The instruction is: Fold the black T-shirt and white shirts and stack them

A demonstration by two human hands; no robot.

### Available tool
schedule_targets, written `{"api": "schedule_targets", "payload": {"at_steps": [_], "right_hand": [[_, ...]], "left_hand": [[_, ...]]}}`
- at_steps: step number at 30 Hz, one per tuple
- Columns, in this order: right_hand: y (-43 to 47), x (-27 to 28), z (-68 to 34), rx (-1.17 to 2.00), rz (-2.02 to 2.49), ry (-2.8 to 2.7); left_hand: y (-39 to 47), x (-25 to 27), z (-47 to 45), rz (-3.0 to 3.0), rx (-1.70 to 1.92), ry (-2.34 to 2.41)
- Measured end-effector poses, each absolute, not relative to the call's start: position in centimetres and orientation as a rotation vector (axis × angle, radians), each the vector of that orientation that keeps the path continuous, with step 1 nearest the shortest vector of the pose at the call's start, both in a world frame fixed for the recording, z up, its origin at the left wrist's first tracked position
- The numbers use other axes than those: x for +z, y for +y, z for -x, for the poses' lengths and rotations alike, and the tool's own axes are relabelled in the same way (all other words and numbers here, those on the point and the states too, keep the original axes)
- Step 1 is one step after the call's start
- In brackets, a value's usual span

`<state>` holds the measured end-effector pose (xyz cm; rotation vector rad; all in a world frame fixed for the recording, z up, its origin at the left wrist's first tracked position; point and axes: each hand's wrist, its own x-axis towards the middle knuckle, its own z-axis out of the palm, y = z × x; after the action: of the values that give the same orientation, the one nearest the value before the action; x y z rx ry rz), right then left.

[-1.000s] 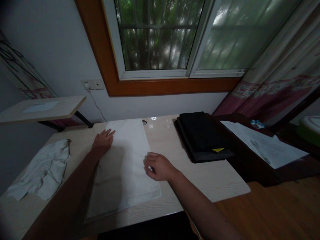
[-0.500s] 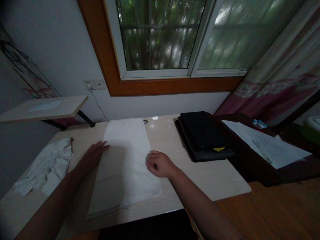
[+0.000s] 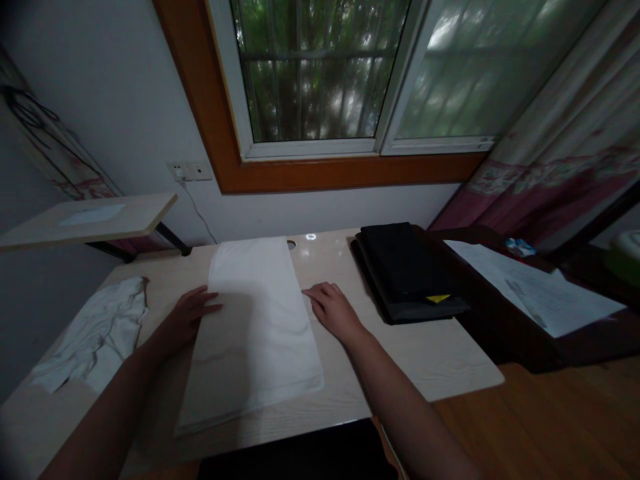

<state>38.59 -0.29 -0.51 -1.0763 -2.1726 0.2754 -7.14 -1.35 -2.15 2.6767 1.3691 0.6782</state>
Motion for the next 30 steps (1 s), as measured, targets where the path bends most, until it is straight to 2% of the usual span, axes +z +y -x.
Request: {"api": "schedule_targets", "payload": {"at_steps": [5, 10, 21, 30], "right_hand": [[-0.1, -1.2, -38.8, 0.265, 1.048, -2.263], [-0.4, -0.8, -39.0, 0.297, 0.994, -2.366], [-1.0, -0.7, -38.3, 0.458, 0.792, -2.426], [-0.4, -0.5, -38.4, 0.870, 0.717, -2.156]], "left_hand": [[-2.2, -1.0, 5.6, -2.689, 0.588, 1.253], [-2.8, -0.6, 5.0, -2.650, 0.645, 1.143], [-3.1, -0.4, 5.0, -2.428, 0.705, 1.220], [-3.0, 0.3, 5.2, -2.161, 0.661, 1.324]]}}
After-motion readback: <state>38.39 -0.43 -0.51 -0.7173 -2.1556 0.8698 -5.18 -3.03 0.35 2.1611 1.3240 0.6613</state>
